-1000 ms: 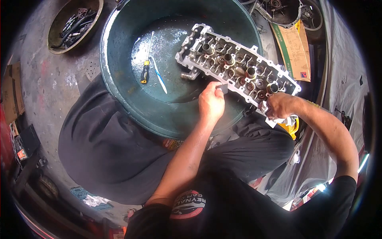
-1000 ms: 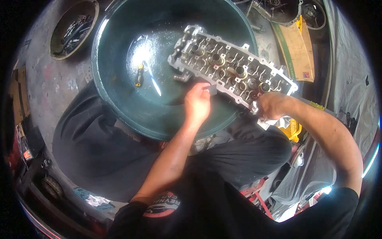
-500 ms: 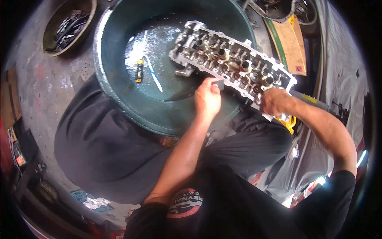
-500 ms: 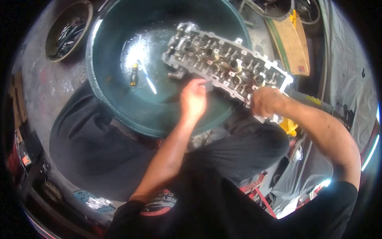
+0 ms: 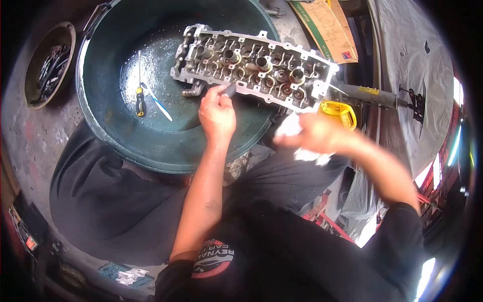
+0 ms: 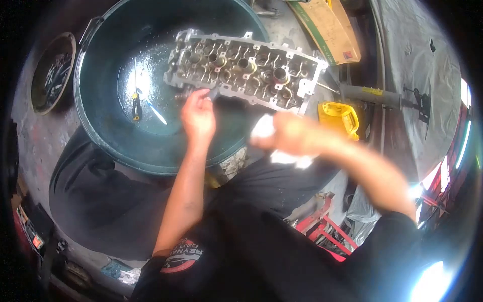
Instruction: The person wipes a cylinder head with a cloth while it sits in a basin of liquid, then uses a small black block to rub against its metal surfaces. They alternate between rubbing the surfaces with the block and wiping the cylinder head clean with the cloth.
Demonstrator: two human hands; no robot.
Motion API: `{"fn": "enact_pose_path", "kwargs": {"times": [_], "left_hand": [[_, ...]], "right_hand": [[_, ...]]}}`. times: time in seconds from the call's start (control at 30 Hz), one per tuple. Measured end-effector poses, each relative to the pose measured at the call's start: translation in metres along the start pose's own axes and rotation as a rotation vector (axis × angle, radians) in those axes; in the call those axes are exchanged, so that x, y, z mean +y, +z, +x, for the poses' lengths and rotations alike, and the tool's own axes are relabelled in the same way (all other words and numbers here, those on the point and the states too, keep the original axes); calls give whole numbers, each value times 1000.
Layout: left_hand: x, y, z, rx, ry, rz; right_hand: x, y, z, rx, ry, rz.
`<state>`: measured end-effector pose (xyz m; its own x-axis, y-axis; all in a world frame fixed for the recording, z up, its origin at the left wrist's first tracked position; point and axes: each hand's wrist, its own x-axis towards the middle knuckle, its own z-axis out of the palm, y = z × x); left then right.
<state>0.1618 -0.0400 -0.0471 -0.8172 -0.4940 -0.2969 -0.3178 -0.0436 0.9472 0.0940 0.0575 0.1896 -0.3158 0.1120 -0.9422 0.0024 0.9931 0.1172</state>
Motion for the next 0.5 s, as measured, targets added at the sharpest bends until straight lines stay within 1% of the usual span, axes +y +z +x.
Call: {"fn": "enact_pose_path", "kwargs": {"times": [0.07, 0.13, 0.17, 0.23, 0.27, 0.3, 0.33, 0.37, 0.4, 0.43, 0.47, 0.5], "left_hand": [[-1, -1, 1, -24, 72, -14], [19, -12, -1, -56, 138, -26], [43, -18, -9, -137, 39, -87], [57, -9, -22, -229, 11, -215], [63, -3, -29, -285, -7, -278], [72, 2, -35, -387, -32, -248], [74, 14, -37, -402, 79, -181], [79, 25, -39, -388, 222, -85], [88, 34, -41, -368, 365, 13], [102, 42, -46, -439, 226, -21], [95, 54, -45, -468, 318, 32], [103, 61, -48, -484, 322, 110]], "right_hand": [[22, 67, 37, 88, -293, -374], [32, 119, 54, 322, -408, -293], [32, 125, 54, 308, -463, -228], [37, 131, 57, 290, -567, -85], [43, 135, 64, 317, -626, -84], [51, 141, 76, 343, -685, -85], [50, 135, 78, 372, -746, -90], [49, 125, 75, 283, -697, -104], [55, 132, 93, 290, -751, -86], [61, 150, 124, 295, -808, -68], [63, 159, 142, 301, -868, -49], [56, 155, 137, 432, -926, 175]]}}
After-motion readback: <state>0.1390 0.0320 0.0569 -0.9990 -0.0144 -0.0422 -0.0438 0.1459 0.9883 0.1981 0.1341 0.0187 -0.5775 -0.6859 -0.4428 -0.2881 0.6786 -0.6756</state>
